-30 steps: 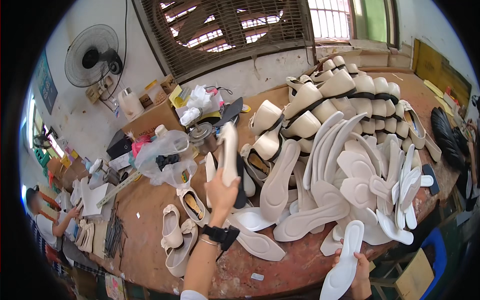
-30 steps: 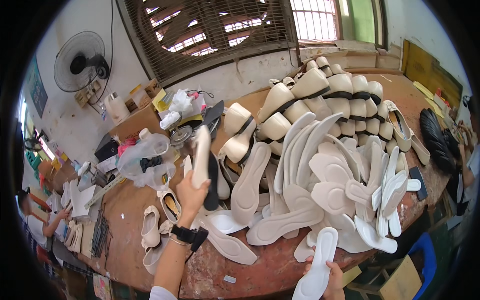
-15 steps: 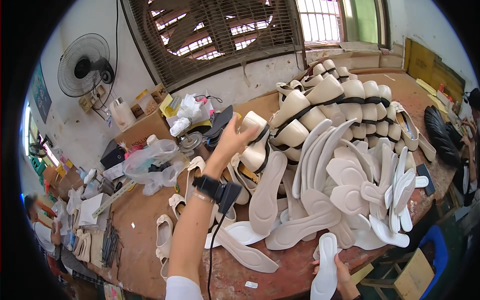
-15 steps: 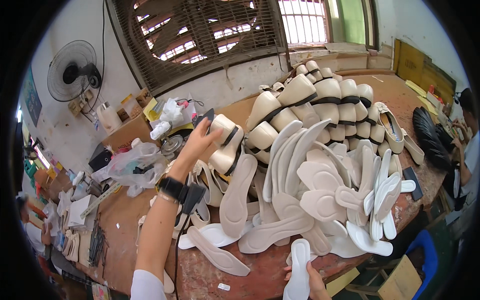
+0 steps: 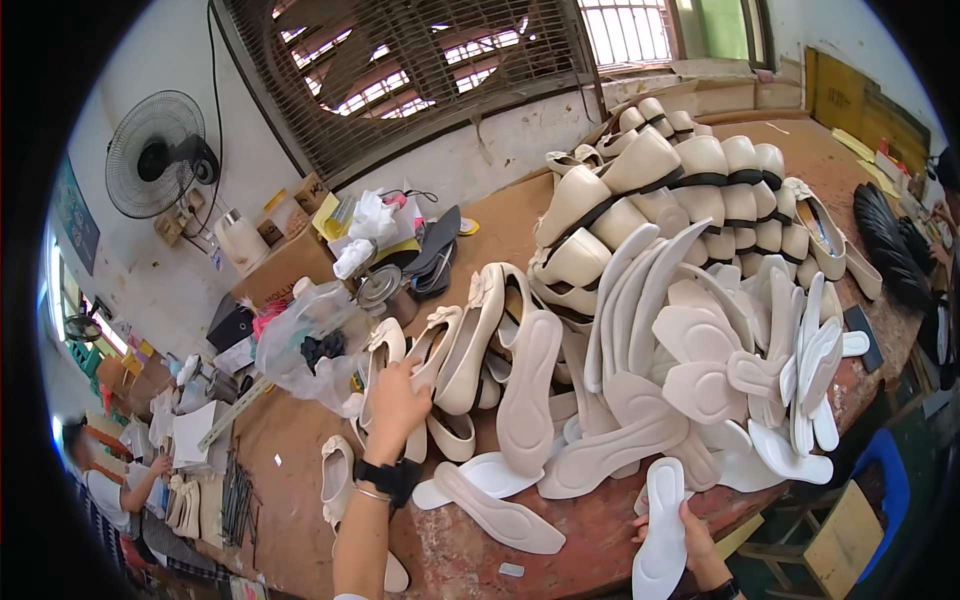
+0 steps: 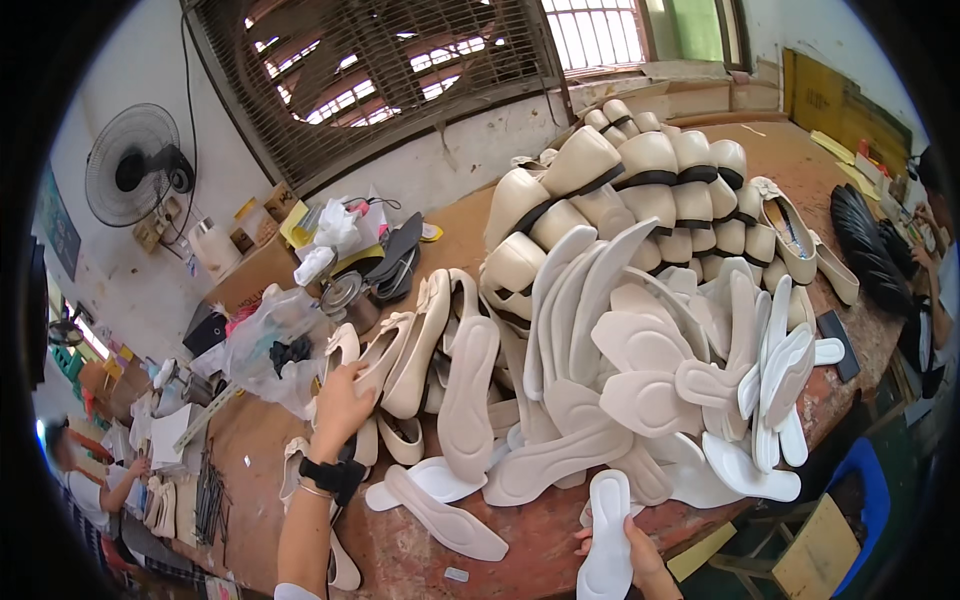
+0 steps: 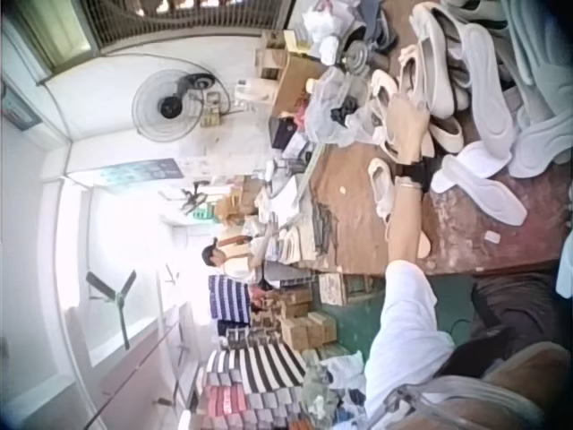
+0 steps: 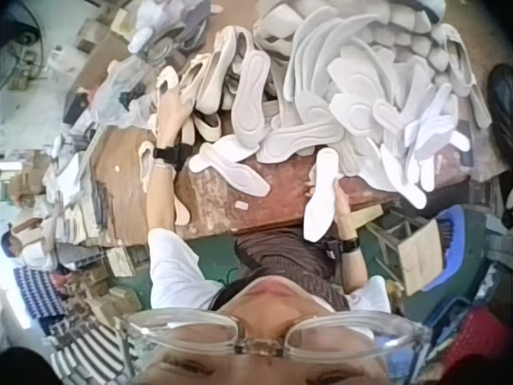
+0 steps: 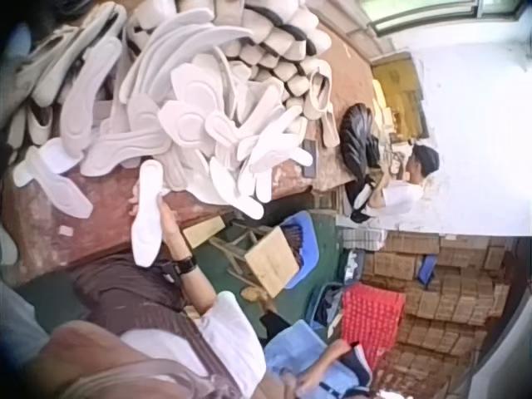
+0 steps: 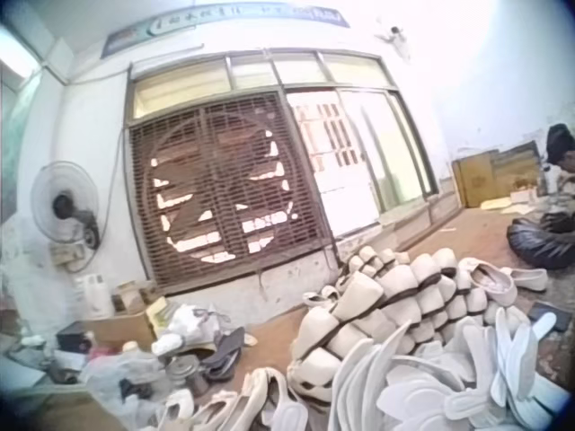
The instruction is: The person inserts white insoles into beige high-heeled shoes on a cluttered workbench. They repeatedly pick up a shoe, place an insole inside, and press it down with their hand. The camera shakes violently at times, obscuring the view.
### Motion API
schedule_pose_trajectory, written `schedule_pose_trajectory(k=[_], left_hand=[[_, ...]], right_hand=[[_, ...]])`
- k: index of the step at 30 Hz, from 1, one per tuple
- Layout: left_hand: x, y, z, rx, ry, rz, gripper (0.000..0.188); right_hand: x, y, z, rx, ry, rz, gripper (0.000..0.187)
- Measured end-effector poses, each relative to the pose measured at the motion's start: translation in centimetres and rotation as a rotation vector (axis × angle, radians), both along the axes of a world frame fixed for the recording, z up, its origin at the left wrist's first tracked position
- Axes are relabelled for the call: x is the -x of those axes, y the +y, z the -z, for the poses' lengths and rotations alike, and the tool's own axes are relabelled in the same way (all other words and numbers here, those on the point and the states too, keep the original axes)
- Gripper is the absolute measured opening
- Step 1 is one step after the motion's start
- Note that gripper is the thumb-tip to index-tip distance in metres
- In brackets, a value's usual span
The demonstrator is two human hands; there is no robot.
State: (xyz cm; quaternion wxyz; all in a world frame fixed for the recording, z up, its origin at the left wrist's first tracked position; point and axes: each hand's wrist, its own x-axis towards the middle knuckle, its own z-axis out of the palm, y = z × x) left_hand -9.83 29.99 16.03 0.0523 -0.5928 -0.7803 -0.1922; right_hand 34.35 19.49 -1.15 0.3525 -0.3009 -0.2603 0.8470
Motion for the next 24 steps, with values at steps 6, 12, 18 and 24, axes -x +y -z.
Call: schedule_pose_trajectory(k=[6, 12, 18, 24], left_hand=[[-4.4, 4.5, 1.9, -0.267, 0.153, 0.417, 0.051], [-10.2, 9.7, 0.6, 0.154, -0.323, 0.404, 0.056], [-9.7, 7.7, -1.9, 0.297, -0.231, 0.127, 0.057], [-8.9, 8.4, -3.6, 0.148, 0.068, 0.001, 0.076]], right_hand=[[0.3, -0.3, 0.6, -0.011, 0.030, -0.001, 0.081], [0.3, -0.5, 0.2, -0.055, -0.027, 0.046, 0.081], [-0.4, -0.3, -0.2, -0.114, -0.013, 0.028, 0.072], [-0.3, -0.4, 0.2, -0.078, 0.009, -0.006, 0.069]])
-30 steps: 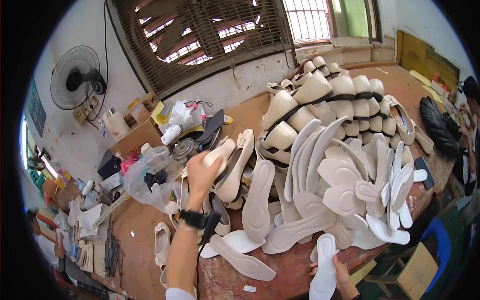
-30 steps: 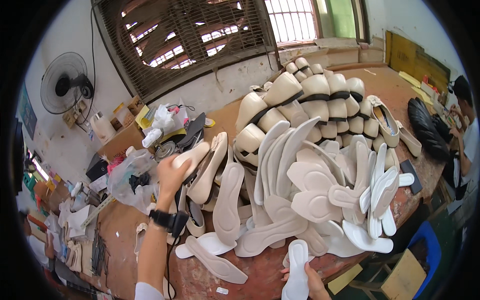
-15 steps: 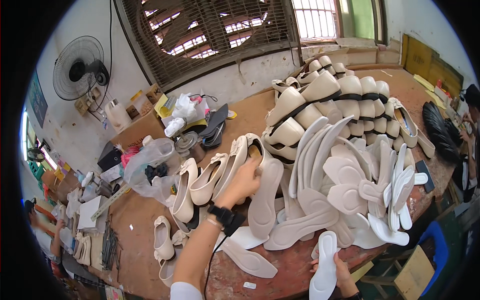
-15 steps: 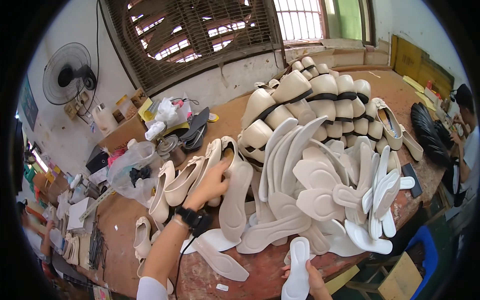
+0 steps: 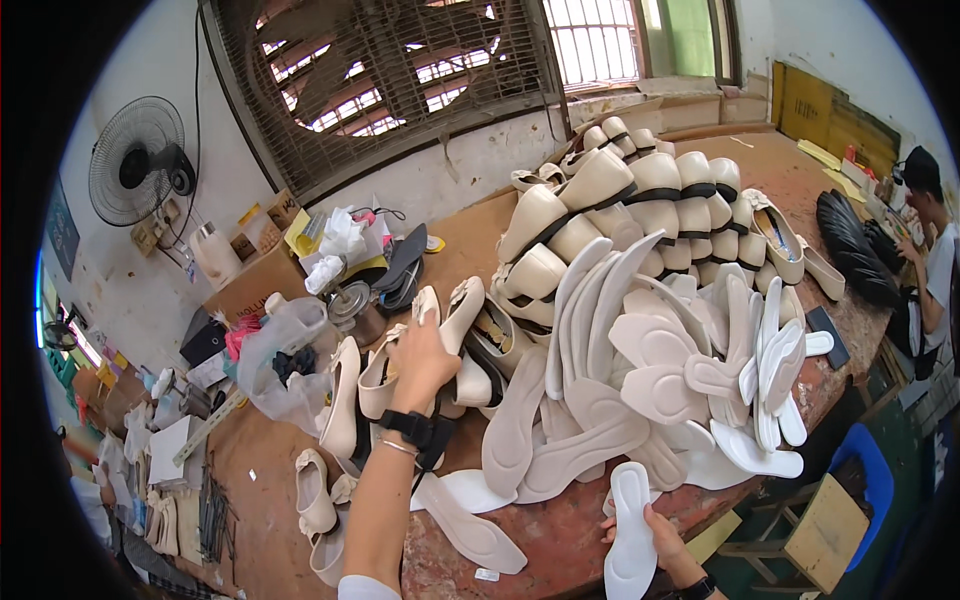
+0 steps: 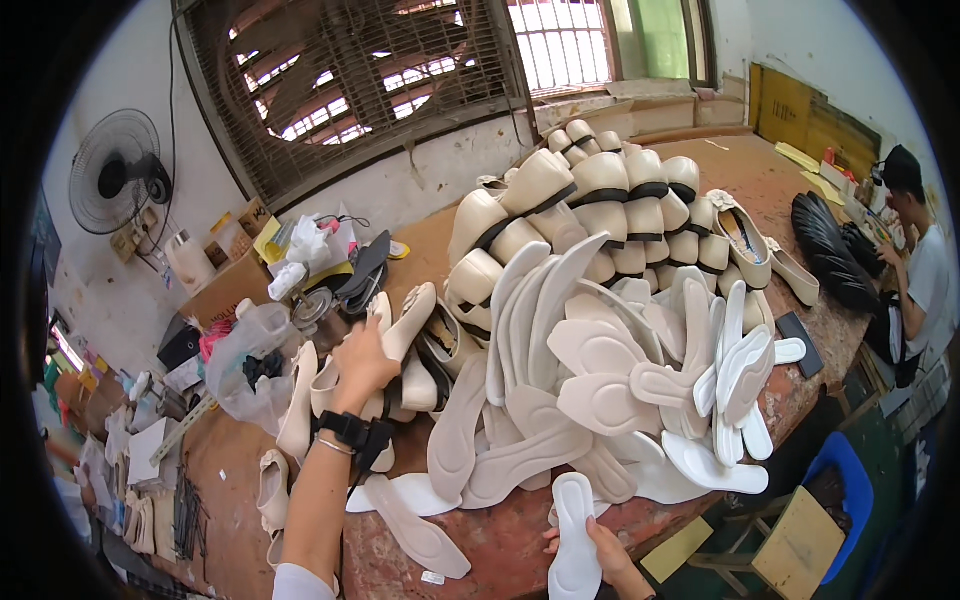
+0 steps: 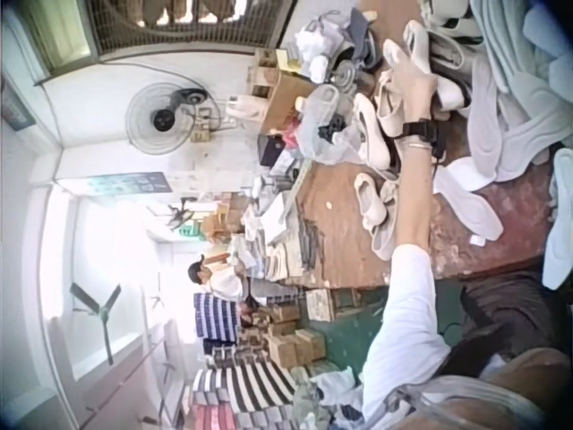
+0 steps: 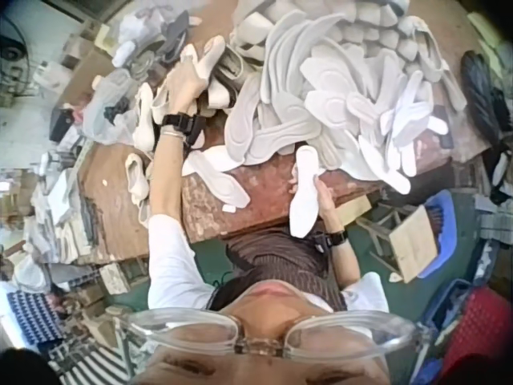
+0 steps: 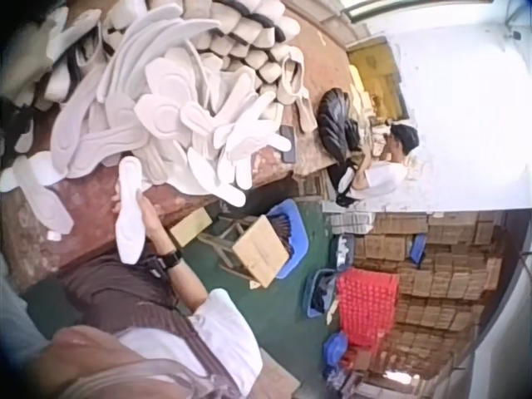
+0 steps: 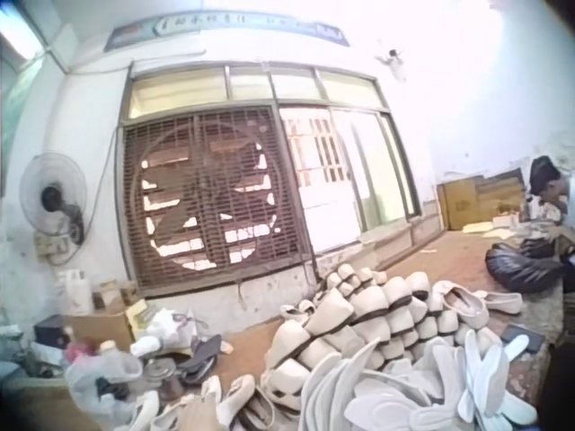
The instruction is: The person inserts white insoles into beige high-heeled shoes on a cluttered workbench. They repeatedly pick up a shoe, place an insole inside, and press it down with their hand. The camera shakes violently at times, obscuring the view.
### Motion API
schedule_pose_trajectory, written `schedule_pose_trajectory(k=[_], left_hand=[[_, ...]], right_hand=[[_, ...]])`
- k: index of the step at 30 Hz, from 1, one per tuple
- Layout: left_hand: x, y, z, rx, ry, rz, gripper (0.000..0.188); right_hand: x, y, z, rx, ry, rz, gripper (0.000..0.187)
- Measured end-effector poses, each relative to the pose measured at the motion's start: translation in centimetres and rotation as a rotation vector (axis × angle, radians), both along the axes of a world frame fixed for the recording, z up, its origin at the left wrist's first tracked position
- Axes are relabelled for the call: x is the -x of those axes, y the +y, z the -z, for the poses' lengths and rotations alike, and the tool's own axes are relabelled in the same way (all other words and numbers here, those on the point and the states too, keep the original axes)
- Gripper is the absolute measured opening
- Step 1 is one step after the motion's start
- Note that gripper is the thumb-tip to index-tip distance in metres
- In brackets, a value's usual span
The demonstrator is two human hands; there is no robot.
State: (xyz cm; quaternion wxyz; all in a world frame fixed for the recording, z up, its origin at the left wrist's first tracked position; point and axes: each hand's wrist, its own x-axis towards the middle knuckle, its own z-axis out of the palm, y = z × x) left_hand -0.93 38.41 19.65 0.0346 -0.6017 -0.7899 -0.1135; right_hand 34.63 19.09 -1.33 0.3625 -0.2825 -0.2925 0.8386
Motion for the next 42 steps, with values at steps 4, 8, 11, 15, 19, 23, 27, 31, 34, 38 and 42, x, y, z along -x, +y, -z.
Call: schedule_pose_trajectory(k=[4, 8, 11, 15, 19, 23, 27, 31, 34, 38, 42], left_hand=[[-1.1, 4.7, 2.2, -0.416, -0.184, 0.543, 0.081], [-7.4, 6.8, -0.6, -0.310, -0.664, 0.524, 0.063], [-9.5, 4.0, -0.9, -0.448, -0.475, 0.362, 0.057], [-6.6, -3.4, 1.4, -0.478, -0.482, 0.417, 0.053], [-3.9, -9.7, 5.5, -0.516, -0.133, 0.612, 0.031], [-2.6, -15.6, 6.9, -0.516, -0.069, 0.679, 0.022], [-3.0, -22.6, 5.0, -0.455, -0.284, 0.644, 0.022], [-2.5, -29.0, 3.7, -0.078, -0.538, 0.706, 0.021], [-2.3, -31.6, 5.6, 0.113, -0.497, 0.675, 0.018], [-1.4, -36.3, 12.8, 0.150, -0.473, 0.446, 0.029], [-3.5, -36.6, 15.8, -0.128, -0.790, 0.279, 0.070]], right_hand=[[0.7, -0.1, -0.1, -0.009, 0.066, -0.038, 0.068], [0.3, -0.2, -0.5, -0.004, 0.000, 0.016, 0.070], [0.1, -0.5, 0.6, -0.035, -0.028, 0.061, 0.067], [0.2, -0.4, 0.8, -0.052, -0.081, 0.054, 0.074], [0.2, -0.2, -0.1, -0.024, -0.035, 0.011, 0.076], [0.5, 0.0, 0.2, 0.023, -0.043, -0.005, 0.078], [0.2, -0.2, -1.2, 0.112, 0.058, 0.036, 0.072], [-2.9, 0.0, -8.1, -0.063, -0.257, 0.207, 0.074], [-1.1, 0.1, -14.3, -0.780, -0.699, 0.173, 0.051], [4.9, -1.0, -12.9, -1.453, -0.873, -0.257, 0.038], [11.0, -3.4, -8.3, -1.524, -0.786, -0.386, 0.032]])
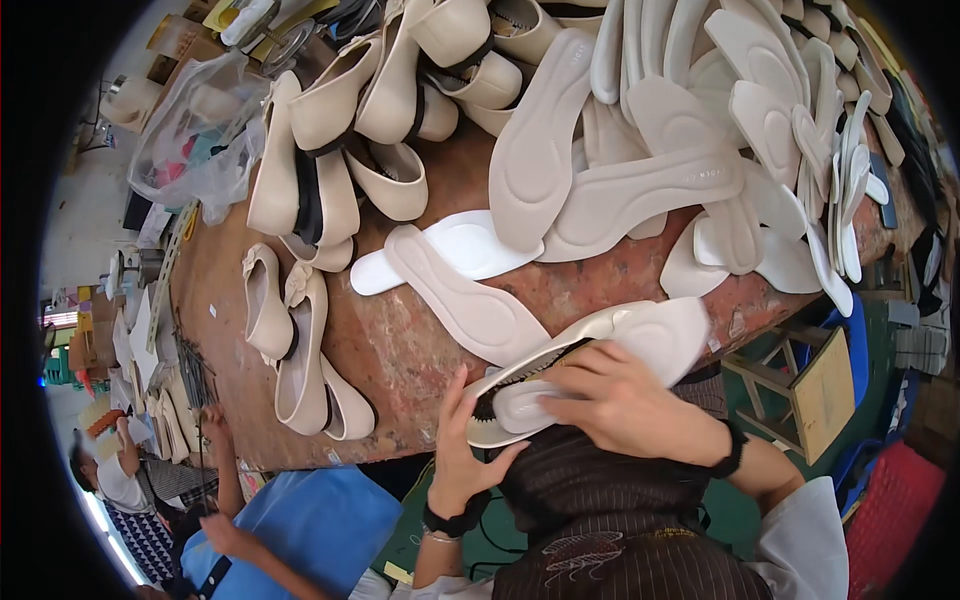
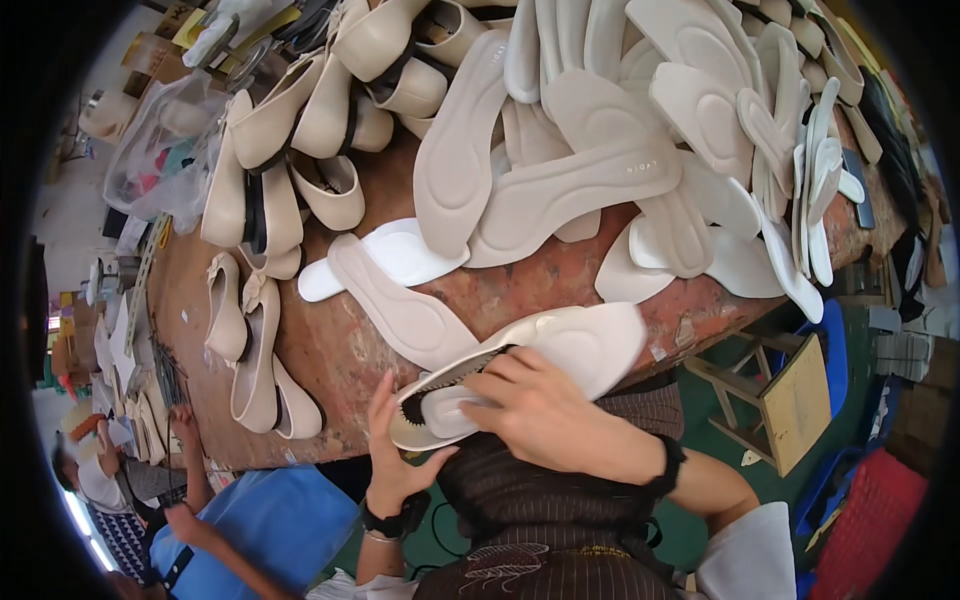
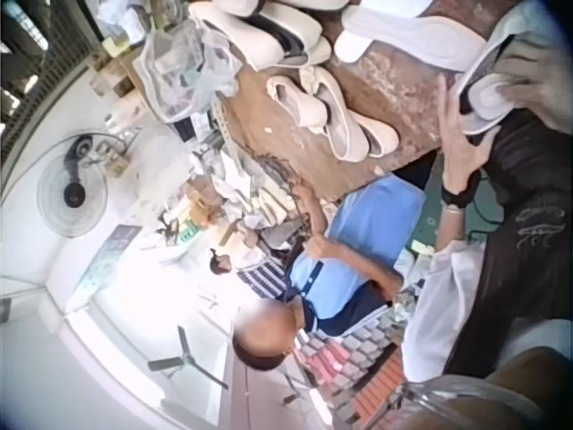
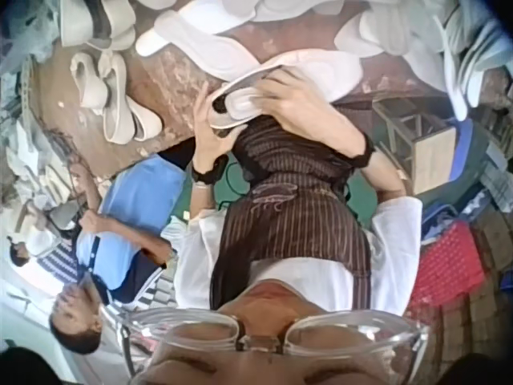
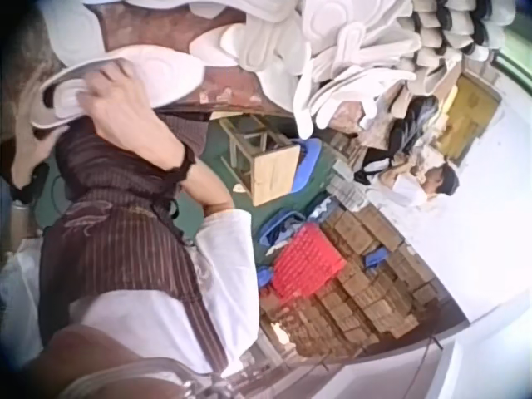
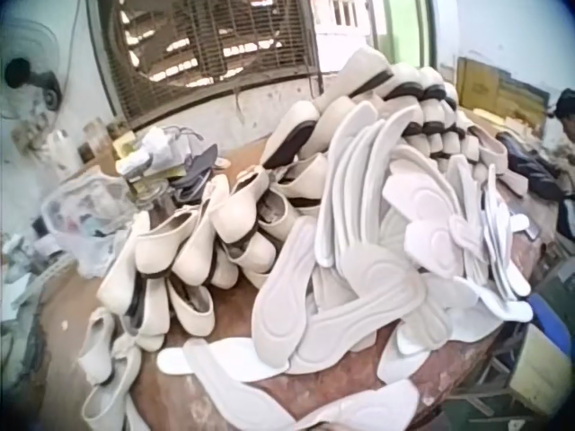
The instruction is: The person inserts white insoles into beige high-heeled shoes on a cluttered workbench. They repeatedly pick up a shoe, place an insole inside, and press it down with their hand. The camera shakes violently at times, obscuring the view.
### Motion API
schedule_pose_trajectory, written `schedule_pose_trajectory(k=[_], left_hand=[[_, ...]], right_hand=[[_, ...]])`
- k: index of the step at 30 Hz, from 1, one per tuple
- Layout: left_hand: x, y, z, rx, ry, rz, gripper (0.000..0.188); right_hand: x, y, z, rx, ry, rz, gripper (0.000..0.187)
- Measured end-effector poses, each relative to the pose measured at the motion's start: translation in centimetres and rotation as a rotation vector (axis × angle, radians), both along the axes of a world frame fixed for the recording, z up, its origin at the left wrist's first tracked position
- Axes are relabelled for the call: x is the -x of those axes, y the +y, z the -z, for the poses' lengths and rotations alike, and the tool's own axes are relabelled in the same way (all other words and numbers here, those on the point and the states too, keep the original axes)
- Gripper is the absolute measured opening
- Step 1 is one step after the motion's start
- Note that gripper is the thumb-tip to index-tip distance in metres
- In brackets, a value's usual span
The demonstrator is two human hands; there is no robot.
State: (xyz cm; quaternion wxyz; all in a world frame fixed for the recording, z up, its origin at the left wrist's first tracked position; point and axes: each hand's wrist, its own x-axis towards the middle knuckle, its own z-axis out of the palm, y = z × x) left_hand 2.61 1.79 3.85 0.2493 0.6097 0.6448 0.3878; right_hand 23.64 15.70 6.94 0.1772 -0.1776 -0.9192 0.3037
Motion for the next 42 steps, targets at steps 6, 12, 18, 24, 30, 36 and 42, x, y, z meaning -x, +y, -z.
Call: schedule_pose_trajectory(k=[6, 12, 18, 24, 30, 36, 42], left_hand=[[0.5, -0.9, 3.3, -0.031, 0.036, 0.036, 0.133], [0.5, -1.3, 4.9, -0.155, -0.046, 0.028, 0.136], [0.3, -0.7, 3.8, -0.058, -0.276, -0.042, 0.107], [1.3, 0.6, 3.1, -0.119, -0.087, 0.035, 0.057], [0.2, -0.1, 3.7, -0.144, -0.182, -0.144, 0.021], [-2.3, 0.9, 1.6, -0.066, -0.071, -0.225, 0.035], [-9.1, 0.4, -1.3, 0.173, 0.269, 0.153, 0.060]], right_hand=[[4.1, -1.8, 2.3, 0.109, 0.028, -0.033, 0.035], [4.7, -1.8, 3.4, 0.125, -0.015, -0.026, 0.040], [5.0, -2.3, 3.1, 0.040, -0.133, -0.144, 0.036], [5.9, -2.2, 4.1, 0.070, -0.057, -0.315, 0.035], [1.9, -2.7, 2.0, -0.106, -0.298, -0.038, 0.036], [1.0, -2.1, 1.5, -0.224, -0.235, 0.103, 0.037], [-0.2, 3.4, -1.0, -0.053, -0.038, 0.843, 0.049]])
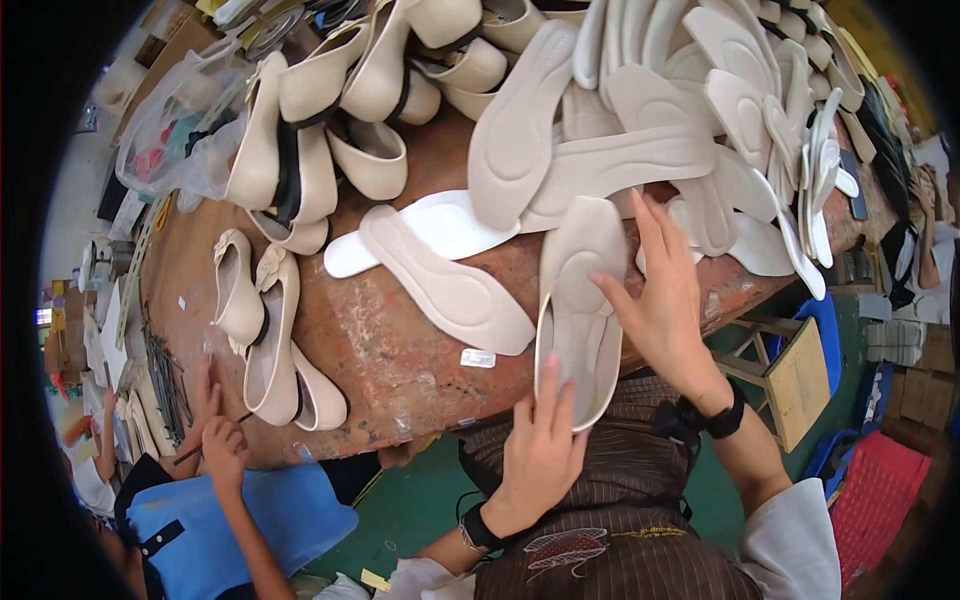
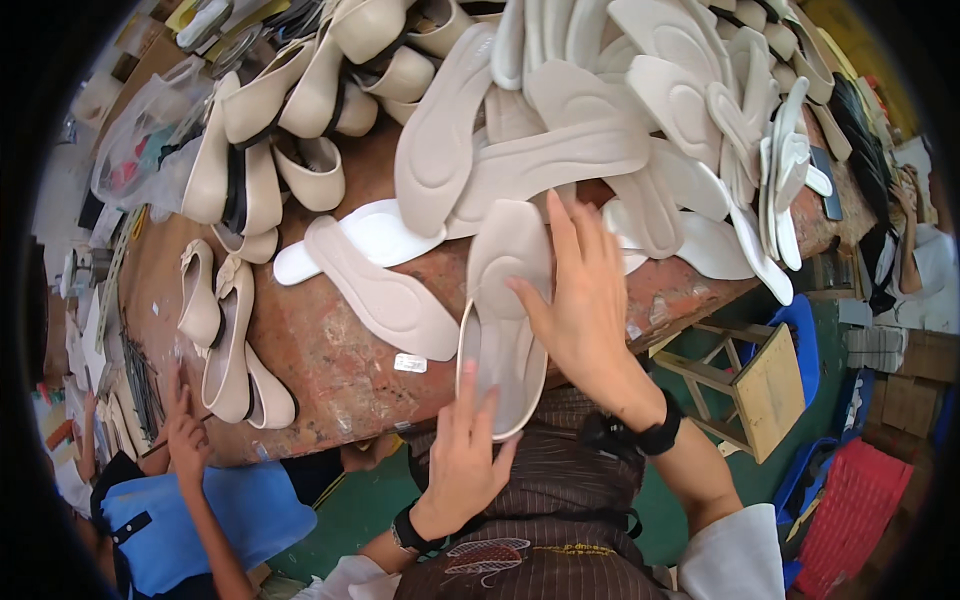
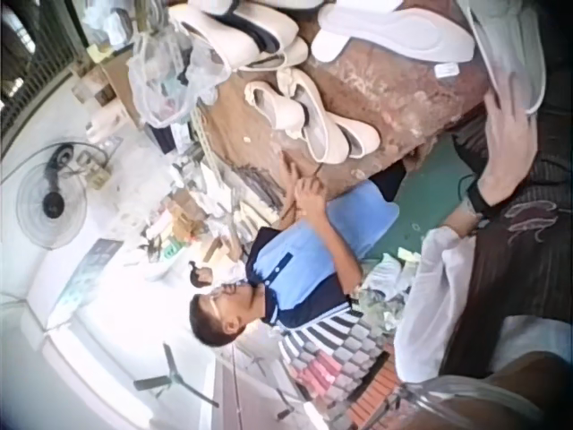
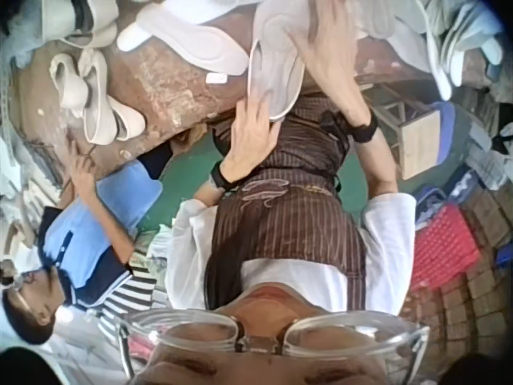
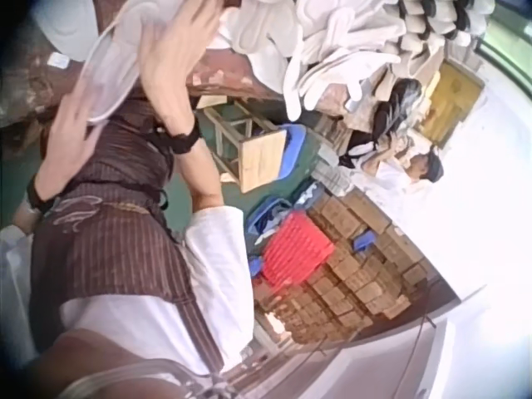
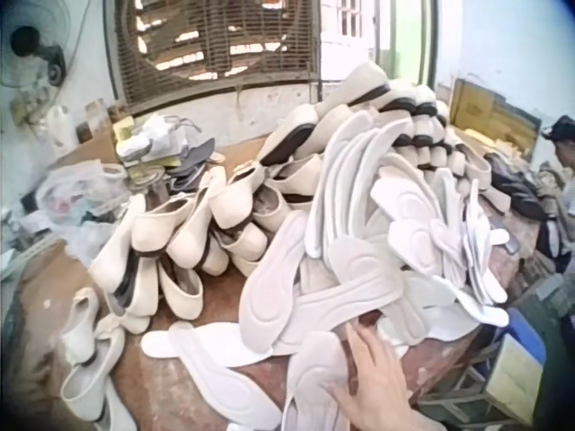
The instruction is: The person inserts white insoles into beige high-heeled shoes on a cluttered workbench. They repeatedly pick up a shoe, place an insole inside, and press it down with their hand. The camera shakes violently at times, obscuring the view.
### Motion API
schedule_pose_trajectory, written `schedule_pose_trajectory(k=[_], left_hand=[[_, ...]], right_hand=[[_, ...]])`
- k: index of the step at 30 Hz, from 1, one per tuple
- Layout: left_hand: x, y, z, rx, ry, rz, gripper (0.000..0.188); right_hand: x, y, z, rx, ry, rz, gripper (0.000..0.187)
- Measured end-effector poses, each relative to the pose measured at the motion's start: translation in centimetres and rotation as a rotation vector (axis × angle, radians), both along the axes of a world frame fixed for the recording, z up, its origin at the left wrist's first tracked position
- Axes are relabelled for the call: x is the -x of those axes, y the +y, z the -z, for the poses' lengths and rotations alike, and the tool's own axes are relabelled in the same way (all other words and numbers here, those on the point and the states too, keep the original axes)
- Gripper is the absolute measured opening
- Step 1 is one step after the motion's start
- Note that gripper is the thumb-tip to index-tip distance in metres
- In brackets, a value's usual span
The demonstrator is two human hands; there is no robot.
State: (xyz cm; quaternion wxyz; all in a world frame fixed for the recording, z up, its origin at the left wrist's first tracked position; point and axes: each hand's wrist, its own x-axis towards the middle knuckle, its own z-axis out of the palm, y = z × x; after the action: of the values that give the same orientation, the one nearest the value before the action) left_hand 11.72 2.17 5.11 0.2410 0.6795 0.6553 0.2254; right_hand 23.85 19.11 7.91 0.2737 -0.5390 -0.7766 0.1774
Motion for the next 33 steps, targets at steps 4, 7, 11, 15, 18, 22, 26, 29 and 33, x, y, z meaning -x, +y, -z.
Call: schedule_pose_trajectory(k=[4, 7, 11, 15, 18, 22, 26, 29, 33], left_hand=[[-1.6, 2.7, -2.8, 0.106, 0.193, 0.169, 0.040], [-2.2, 2.1, -1.3, 0.208, 0.288, 0.218, 0.032], [-2.8, 1.7, -0.6, 0.224, 0.369, 0.243, 0.032], [-2.6, 2.8, -1.4, 0.154, 0.382, 0.174, 0.050], [-2.2, 3.2, -1.9, 0.141, 0.334, 0.173, 0.050], [-1.7, 2.7, -1.2, 0.238, 0.278, 0.223, 0.051], [-1.7, 2.9, -1.4, 0.125, 0.278, 0.180, 0.047], [-1.5, 3.0, -1.4, 0.088, 0.263, 0.180, 0.045], [-1.1, 2.8, -1.1, 0.137, 0.214, 0.191, 0.046]], right_hand=[[-2.4, 0.4, -1.7, 0.372, 0.200, -0.247, 0.036], [-3.5, -4.9, -2.2, 0.159, -0.047, -0.471, 0.032], [-3.5, -7.7, 0.8, 0.106, -0.180, -0.406, 0.039], [0.0, -3.5, 4.0, 0.072, -0.250, -0.347, 0.054], [0.7, -2.2, 3.3, 0.134, -0.346, -0.371, 0.059], [-0.4, -5.6, 3.4, -0.006, -0.398, -0.410, 0.056], [2.3, -1.6, 3.2, 0.132, -0.526, -0.373, 0.050], [2.8, -0.4, 2.8, 0.103, -0.517, -0.357, 0.046], [-0.2, -5.1, 2.9, -0.075, -0.435, -0.414, 0.046]])
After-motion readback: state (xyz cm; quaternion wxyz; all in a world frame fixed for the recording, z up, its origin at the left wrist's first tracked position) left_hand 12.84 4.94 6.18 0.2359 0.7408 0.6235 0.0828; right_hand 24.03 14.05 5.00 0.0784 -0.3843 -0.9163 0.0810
